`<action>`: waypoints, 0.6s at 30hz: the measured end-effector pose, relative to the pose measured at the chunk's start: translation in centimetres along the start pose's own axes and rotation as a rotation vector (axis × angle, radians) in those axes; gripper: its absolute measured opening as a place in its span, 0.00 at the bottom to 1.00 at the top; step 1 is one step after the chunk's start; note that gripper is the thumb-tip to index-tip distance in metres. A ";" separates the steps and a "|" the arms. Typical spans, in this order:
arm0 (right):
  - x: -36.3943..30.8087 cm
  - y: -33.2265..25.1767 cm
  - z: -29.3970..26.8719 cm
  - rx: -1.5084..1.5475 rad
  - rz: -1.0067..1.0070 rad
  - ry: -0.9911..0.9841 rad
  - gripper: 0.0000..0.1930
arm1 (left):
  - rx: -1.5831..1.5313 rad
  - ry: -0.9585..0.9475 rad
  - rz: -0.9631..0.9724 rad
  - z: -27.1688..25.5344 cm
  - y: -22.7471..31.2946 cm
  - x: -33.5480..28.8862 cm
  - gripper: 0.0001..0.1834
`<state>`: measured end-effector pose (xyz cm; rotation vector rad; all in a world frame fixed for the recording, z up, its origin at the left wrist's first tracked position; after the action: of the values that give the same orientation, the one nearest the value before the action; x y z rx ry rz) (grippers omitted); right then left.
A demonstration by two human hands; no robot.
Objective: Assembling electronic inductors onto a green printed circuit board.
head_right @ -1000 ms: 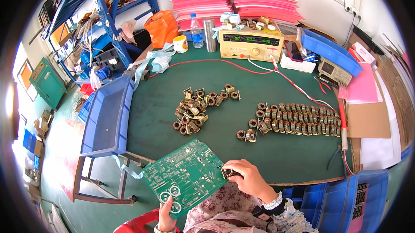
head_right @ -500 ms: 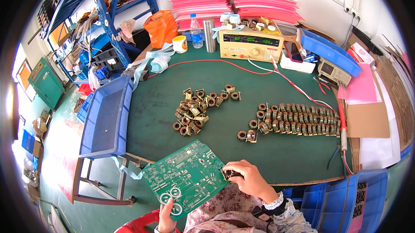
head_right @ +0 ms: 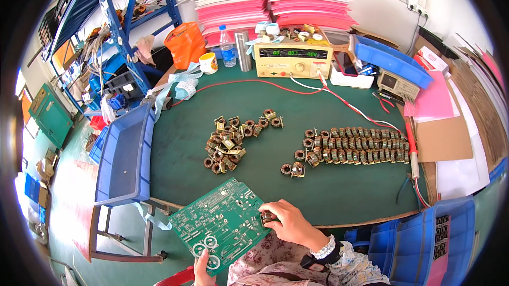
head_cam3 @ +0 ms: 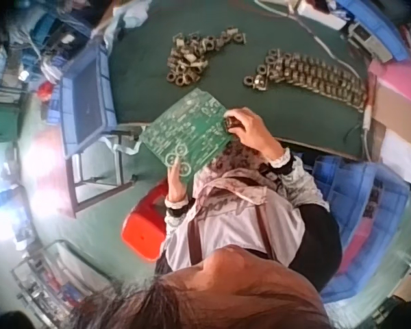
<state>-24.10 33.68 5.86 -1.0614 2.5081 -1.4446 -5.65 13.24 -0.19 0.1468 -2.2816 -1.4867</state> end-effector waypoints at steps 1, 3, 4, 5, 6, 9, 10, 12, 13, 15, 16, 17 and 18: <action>0.1 -0.1 -0.1 0.036 0.042 -0.034 0.20 | -0.099 0.019 -0.062 0.0 -0.3 -0.1 0.29; 0.1 0.0 0.0 0.069 0.085 -0.056 0.19 | -0.190 0.031 -0.153 0.1 -0.5 0.0 0.30; -0.1 -0.1 0.4 -0.044 -0.065 -0.013 0.18 | -0.193 0.021 -0.145 0.2 -0.3 0.2 0.30; -0.3 -0.4 0.6 -0.160 -0.215 0.028 0.17 | -0.190 0.024 -0.146 0.2 0.0 0.3 0.30; -0.4 -0.5 0.7 -0.164 -0.212 0.038 0.17 | -0.186 0.028 -0.149 0.1 0.4 0.5 0.30; -0.5 -0.5 0.4 -0.110 -0.187 0.091 0.17 | -0.170 -0.026 -0.146 -0.1 1.0 0.8 0.27; -0.6 -0.2 -0.2 -0.001 -0.087 0.104 0.17 | -0.161 -0.045 -0.148 -0.3 1.2 1.0 0.26; -0.6 0.6 -1.5 0.218 0.110 0.127 0.16 | -0.366 -0.005 -0.356 0.2 1.5 1.0 0.25; -0.4 1.2 -2.4 0.386 0.120 0.247 0.16 | -0.295 -0.024 -0.311 0.2 2.0 1.0 0.27; 0.6 2.0 -4.9 0.106 0.139 0.438 0.17 | -0.221 -0.042 -0.262 0.2 2.3 1.0 0.29; 0.9 2.4 -6.2 -0.109 0.167 0.507 0.17 | -0.215 -0.054 -0.275 0.2 2.1 1.0 0.30; 1.4 3.1 -6.9 -0.297 0.125 0.510 0.17 | -0.208 -0.065 -0.287 0.1 1.9 0.9 0.31; 1.8 4.1 -7.5 -0.486 0.084 0.513 0.18 | -0.201 -0.078 -0.297 0.1 1.7 0.9 0.33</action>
<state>-30.45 39.48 7.31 -0.6667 3.3427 -1.2348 -6.32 13.80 1.58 0.3895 -2.2266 -1.8919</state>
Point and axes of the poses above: each hand's wrist, its own x-axis towards the middle knuckle, its own z-axis out of the palm, y = z × x, the point moved 3 cm from there along x, towards the middle knuckle, and after that the axes turned 1 degree about y, right-handed, at the moved point
